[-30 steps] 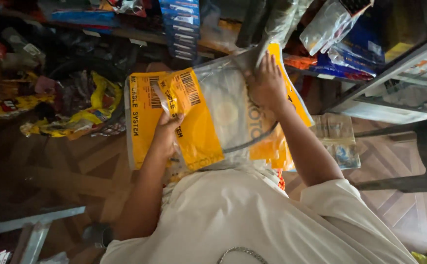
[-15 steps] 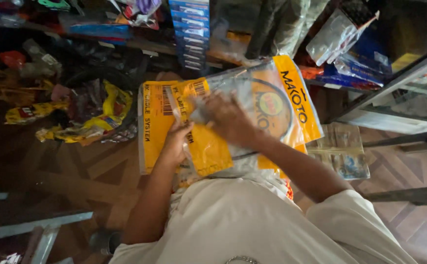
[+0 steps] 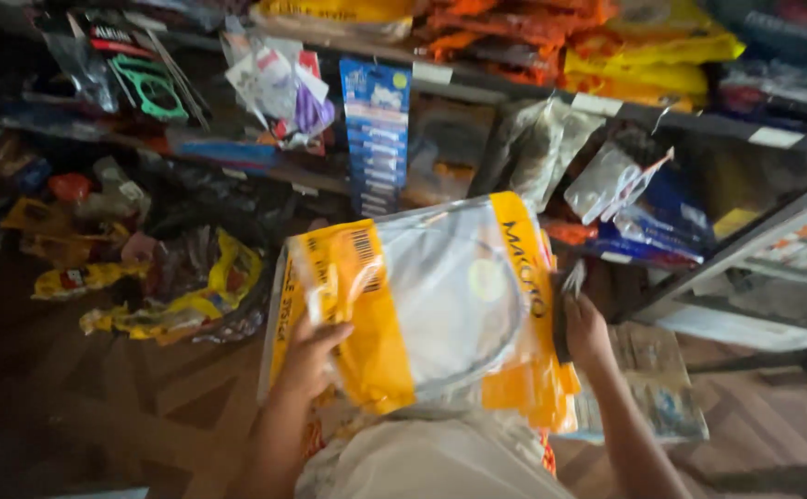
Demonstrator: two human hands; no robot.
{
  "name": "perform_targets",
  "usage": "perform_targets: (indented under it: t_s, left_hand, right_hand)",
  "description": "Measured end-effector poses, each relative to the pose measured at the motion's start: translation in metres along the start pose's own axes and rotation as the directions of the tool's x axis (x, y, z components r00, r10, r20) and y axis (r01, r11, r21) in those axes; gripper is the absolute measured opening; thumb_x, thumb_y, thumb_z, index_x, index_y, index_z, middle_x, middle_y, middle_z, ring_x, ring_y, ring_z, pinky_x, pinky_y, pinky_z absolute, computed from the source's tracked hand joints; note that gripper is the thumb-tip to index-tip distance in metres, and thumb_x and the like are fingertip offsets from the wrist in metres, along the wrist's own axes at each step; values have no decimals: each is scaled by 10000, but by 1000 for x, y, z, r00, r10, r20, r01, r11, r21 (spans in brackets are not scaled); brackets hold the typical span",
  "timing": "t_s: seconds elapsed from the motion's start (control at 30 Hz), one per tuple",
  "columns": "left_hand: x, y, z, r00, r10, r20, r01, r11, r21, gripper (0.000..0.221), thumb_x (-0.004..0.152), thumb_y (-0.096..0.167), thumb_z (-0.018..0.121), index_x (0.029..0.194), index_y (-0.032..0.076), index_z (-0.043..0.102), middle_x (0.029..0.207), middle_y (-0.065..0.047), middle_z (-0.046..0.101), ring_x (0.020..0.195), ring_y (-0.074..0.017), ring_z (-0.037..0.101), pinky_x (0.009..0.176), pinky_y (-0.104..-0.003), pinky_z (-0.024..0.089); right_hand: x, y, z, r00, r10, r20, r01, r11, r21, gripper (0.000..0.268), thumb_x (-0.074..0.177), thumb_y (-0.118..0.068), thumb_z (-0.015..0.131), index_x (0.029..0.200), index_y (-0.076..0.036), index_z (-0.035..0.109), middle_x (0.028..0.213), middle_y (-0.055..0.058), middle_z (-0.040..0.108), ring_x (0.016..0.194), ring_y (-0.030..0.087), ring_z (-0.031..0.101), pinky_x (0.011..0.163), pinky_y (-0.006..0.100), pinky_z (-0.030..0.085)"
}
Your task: Cleaning and organizing motorcycle cable packages in a parts storage area.
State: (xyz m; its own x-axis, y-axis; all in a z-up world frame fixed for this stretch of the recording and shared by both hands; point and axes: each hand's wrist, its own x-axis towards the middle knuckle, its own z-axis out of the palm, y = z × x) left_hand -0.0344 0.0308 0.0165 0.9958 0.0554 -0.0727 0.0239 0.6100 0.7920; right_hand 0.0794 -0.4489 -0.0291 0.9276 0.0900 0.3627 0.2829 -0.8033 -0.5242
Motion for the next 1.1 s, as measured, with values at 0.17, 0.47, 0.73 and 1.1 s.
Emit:
perform_targets:
  t_s: [0.17,0.47,0.73,1.1]
  left_hand:
    - [-26,100,28,955,238,-177,-235,971,39,561,842,-29,683,1386,53,576,1212,-72,668,1086,-233,655,930,-412,548]
    - [217,188,97,815,579,39,-518,756,-399,747,1036,-73,602,1641,191,252,1606,-117,428,1479,-371,456,1237,-623,420]
    - [475,227,152,880,453,-141,-470,872,-137,682,938,-25,566,1467,289,272,1489,-92,423,1319,-393,530,909,-727,556]
    - [561,220,124,970,176,-167,-93,906,413,490,1091,242,580,1509,88,375,1359,-242,585,1028,-409,693,779,-529,647]
  right_hand:
    - [-16,-95,-35,937,-278,-214,289,957,24,411,1053,-172,449,1351,58,615,1534,283,486,1488,459,375,1229,551,222]
    - [34,-195,-7,920,-346,183,374,914,-156,420,900,-292,619,1190,8,668,1503,260,455,1457,399,353,1217,590,174]
    - [45,-183,-5,922,-379,80,387,905,-175,514,881,-306,621,1263,37,609,1485,251,477,1454,386,369,1216,580,187]
    - [63,-182,-3,941,-321,111,335,930,-150,487,869,-308,631,1226,24,619,1461,266,478,1439,392,363,1187,588,173]
